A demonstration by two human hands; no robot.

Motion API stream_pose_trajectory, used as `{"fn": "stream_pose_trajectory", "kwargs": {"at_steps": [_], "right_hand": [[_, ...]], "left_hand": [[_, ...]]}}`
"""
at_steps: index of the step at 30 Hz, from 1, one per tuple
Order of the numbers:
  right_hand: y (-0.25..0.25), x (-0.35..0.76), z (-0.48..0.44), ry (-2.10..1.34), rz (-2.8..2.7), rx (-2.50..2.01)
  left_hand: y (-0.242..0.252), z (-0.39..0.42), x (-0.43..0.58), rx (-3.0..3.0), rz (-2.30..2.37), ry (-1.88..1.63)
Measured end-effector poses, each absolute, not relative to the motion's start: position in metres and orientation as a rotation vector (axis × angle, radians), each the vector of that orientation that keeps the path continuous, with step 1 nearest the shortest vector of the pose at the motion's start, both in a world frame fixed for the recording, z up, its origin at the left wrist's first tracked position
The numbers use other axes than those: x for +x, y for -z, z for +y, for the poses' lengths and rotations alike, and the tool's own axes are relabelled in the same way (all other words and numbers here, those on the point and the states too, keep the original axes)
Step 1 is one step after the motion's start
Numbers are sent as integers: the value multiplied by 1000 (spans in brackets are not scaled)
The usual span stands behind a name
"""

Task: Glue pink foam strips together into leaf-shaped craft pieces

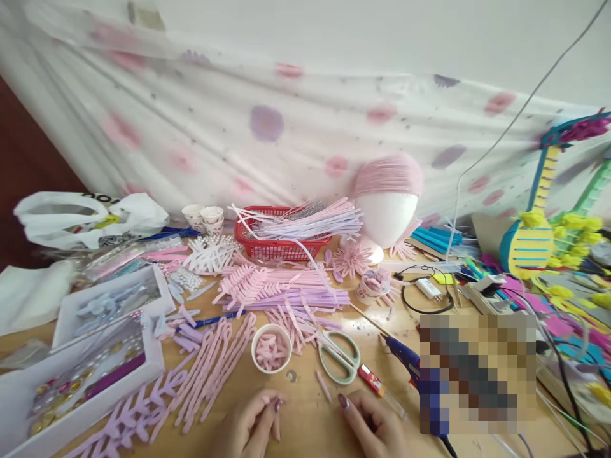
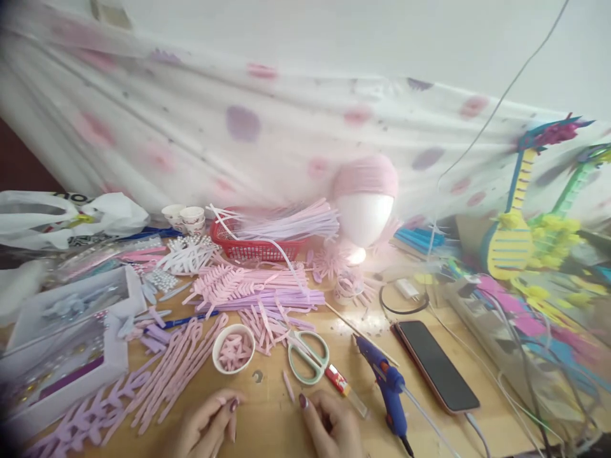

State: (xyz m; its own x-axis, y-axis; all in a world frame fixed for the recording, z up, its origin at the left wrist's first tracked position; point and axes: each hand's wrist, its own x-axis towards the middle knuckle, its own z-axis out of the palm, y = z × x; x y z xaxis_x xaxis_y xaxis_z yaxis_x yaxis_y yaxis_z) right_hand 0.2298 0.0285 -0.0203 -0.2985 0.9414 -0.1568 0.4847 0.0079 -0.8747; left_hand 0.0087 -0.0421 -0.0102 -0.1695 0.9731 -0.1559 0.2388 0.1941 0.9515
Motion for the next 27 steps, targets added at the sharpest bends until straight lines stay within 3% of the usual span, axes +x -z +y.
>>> {"fn": "stream_pose_trajectory", "kwargs": {"at_steps": [12, 19, 27], "right_hand": [[6, 176, 5, -1515, -1641, -842], [9, 177, -7, -1469, -1660, -700], [13, 183, -10, -1654, -1579, -547]], "left_hand": [[5, -39, 42, 1133, 1306, -1186], [9, -42, 45, 1141, 1262, -1243], [6, -52, 45, 1122, 1200, -1197]]}}
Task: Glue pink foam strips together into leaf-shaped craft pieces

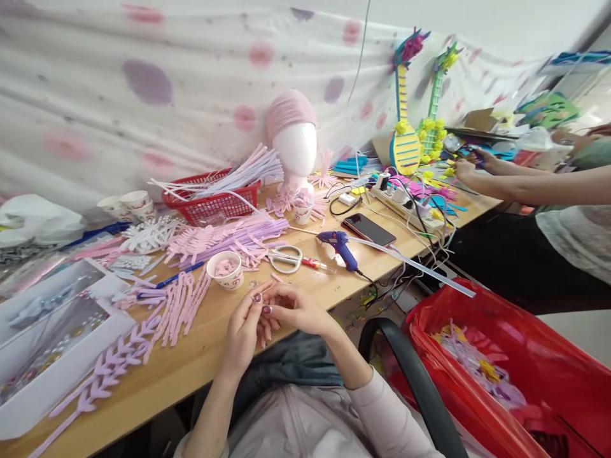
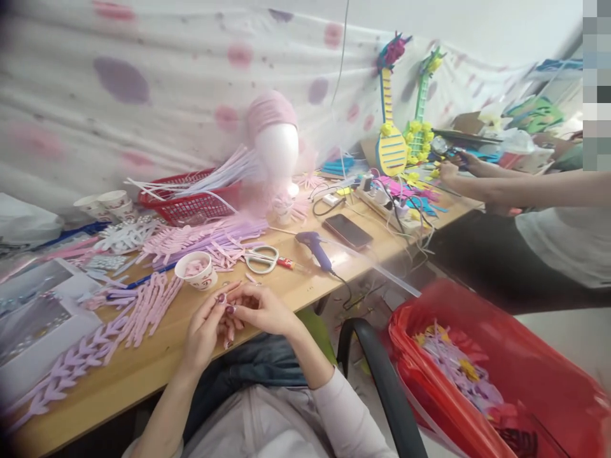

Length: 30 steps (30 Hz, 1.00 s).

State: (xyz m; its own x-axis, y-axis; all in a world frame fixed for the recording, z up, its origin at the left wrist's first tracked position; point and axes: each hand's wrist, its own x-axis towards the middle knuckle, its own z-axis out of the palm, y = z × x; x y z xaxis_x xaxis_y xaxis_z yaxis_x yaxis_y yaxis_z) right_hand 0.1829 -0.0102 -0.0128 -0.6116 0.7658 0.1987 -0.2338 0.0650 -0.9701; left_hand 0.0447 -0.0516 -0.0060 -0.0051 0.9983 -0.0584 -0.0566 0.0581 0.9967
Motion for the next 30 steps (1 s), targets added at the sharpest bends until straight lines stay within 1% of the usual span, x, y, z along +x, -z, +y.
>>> {"fn": "stream_pose_trajectory", "kwargs": {"at_steps": [5, 9, 12, 17, 23, 30], "right_hand": [[15, 177, -11, -1633, -1498, -600], [16, 176, -8, -1515, -1431, -736], [15, 176, -6, -1470, -1381, -780], [14, 175, -6, -1481, -1364, -809], [15, 172, -9, -1371, -1533, -906], [12, 166, -10, -1316, -1580, -1008]], "left_hand": [[5, -55, 46, 1161, 1246, -1168], [6, -60, 44, 1256, 1359, -1302], [11, -63, 42, 1506, 1462, -1391], [20, -60, 46, 1884, 1612, -1379], [23, -58, 48, 1949, 1709, -1426], [26, -58, 49, 1979, 1731, -1443]]}}
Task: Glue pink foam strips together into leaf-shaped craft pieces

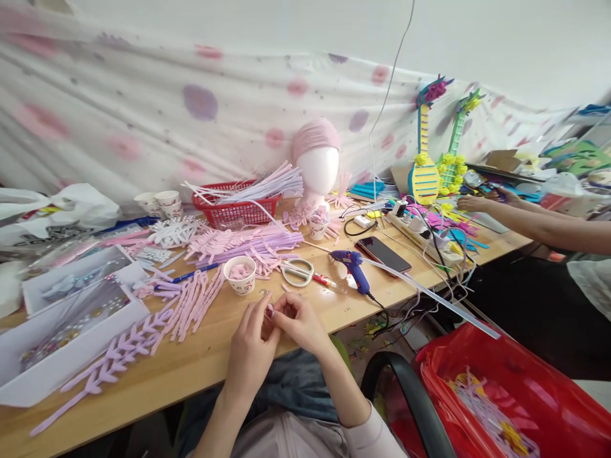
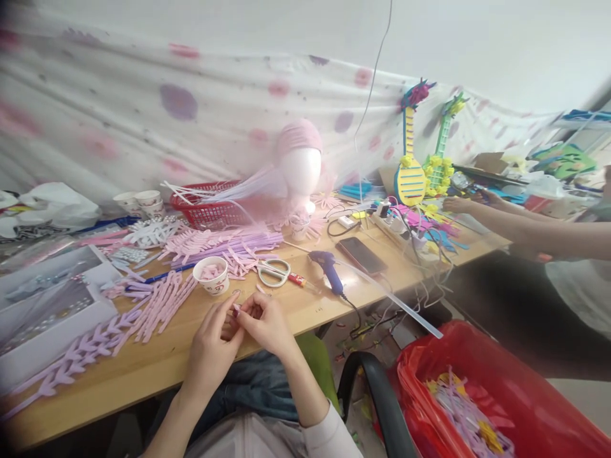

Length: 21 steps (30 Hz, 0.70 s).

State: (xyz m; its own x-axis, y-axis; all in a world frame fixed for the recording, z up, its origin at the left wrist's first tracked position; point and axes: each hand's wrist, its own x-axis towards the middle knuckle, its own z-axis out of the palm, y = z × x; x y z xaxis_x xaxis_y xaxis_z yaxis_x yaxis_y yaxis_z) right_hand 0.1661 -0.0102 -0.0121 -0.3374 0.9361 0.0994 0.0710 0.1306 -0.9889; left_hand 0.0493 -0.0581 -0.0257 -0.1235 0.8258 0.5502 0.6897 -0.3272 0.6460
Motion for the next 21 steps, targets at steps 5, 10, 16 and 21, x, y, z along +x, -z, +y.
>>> {"fn": "stream_pose_trajectory", "kwargs": {"at_steps": [5, 10, 16, 21], "right_hand": [[11, 167, -8, -1223, -1609, -1052], [15, 177, -1, -1405, -1566, -918], [9, 188, 0, -1523, -1580, -820], [10, 190, -1, -1435, -1694, -805]], "left_hand": [[25, -58, 48, 1907, 1745, -1399], [28, -58, 42, 1947, 1725, -1330], [27, -59, 41, 1950, 1632, -1287], [23, -59, 42, 1935, 1601, -1240]]}}
